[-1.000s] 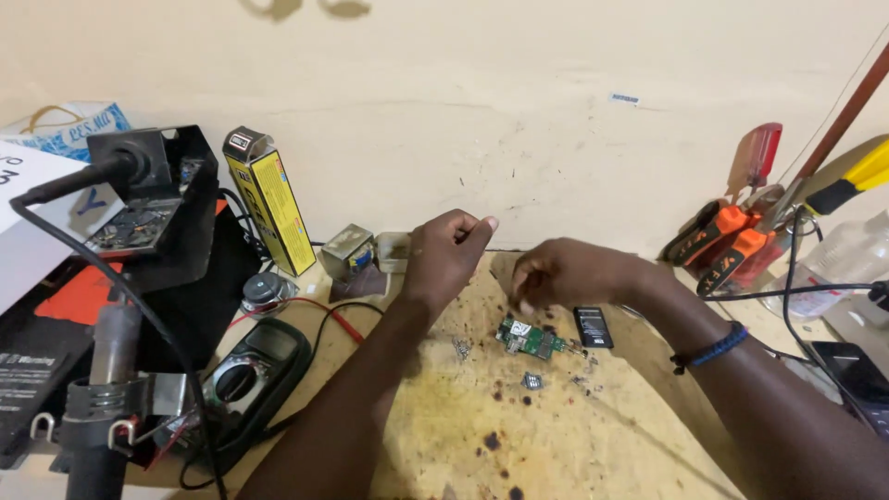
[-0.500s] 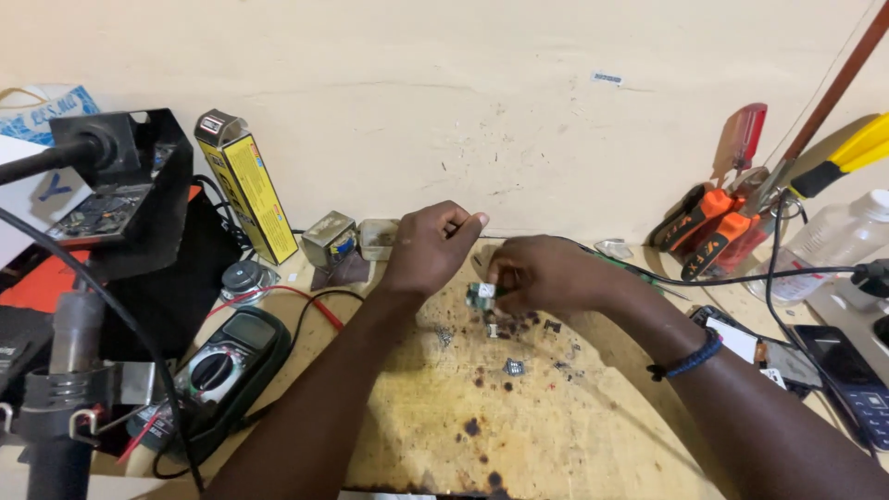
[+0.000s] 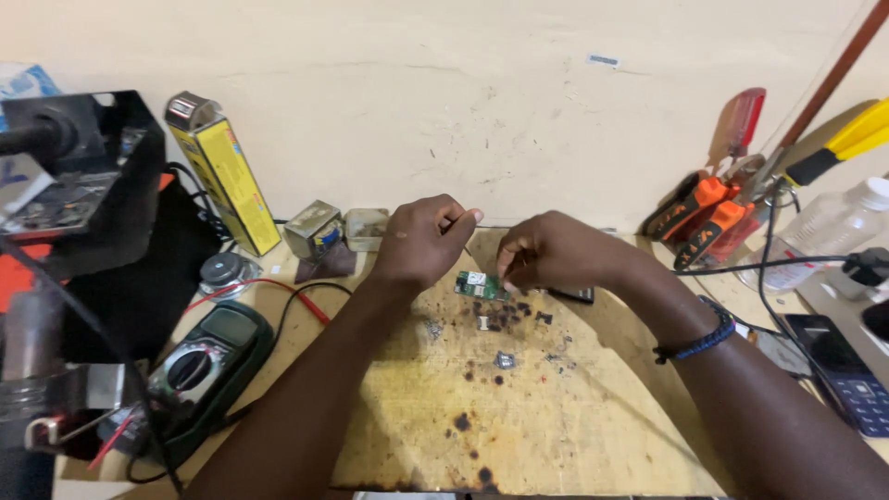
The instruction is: Sorting through a box of small electronic components and examining a circuit board on a repair bench.
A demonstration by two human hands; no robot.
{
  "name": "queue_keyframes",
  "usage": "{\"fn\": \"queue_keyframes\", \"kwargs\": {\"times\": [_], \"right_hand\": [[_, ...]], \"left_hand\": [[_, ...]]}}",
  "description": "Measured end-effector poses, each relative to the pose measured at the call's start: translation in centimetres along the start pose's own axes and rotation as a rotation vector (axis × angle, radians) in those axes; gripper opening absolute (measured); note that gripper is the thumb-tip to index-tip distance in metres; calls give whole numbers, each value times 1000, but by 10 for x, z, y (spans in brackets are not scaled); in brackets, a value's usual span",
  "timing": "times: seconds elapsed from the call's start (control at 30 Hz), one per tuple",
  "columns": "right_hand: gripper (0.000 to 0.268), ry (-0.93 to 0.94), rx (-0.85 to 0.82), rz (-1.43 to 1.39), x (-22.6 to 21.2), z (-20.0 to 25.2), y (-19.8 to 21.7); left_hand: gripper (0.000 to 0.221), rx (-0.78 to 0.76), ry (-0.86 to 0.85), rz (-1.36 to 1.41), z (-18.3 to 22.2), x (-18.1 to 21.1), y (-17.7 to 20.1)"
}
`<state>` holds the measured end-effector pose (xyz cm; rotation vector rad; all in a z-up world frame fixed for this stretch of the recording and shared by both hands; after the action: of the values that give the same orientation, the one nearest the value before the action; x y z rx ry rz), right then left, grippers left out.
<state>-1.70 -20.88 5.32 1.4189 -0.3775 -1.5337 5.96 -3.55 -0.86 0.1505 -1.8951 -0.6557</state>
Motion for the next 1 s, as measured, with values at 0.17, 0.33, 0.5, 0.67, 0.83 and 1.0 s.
{"fn": "queue_keyframes", "kwargs": {"times": [0.17, 0.33, 0.5, 0.67, 0.83, 1.0], "right_hand": [[23, -76, -14, 2, 13, 6, 20], [26, -132, -142, 122, 22, 8, 21], [26, -177, -263, 214, 14, 12, 11], [32, -121, -280, 224, 4, 4, 0], [29, -224, -278, 393, 12, 10, 5], [44, -282, -329, 506, 18, 5, -5]], "left_hand": [[33, -30, -39, -76, 7, 17, -3], [35, -29, -90, -168, 5, 21, -12], [36, 85, -194, -340, -1, 15, -18], [32, 367, -422, -505, -6, 9, -30], [34, 364, -485, -503, -4, 11, -29], [36, 178, -444, -464, -6, 13, -31]]}}
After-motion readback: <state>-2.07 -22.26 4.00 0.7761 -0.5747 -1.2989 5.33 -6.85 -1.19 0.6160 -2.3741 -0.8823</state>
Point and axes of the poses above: each hand's wrist, its own z-axis away from the middle knuckle, its own y-axis out of the back of the hand, x = y × z, the point moved 4 cm from there along -z, towards the middle knuckle, and after that the axes turned 6 degrees about -x, right-handed, at the moved point
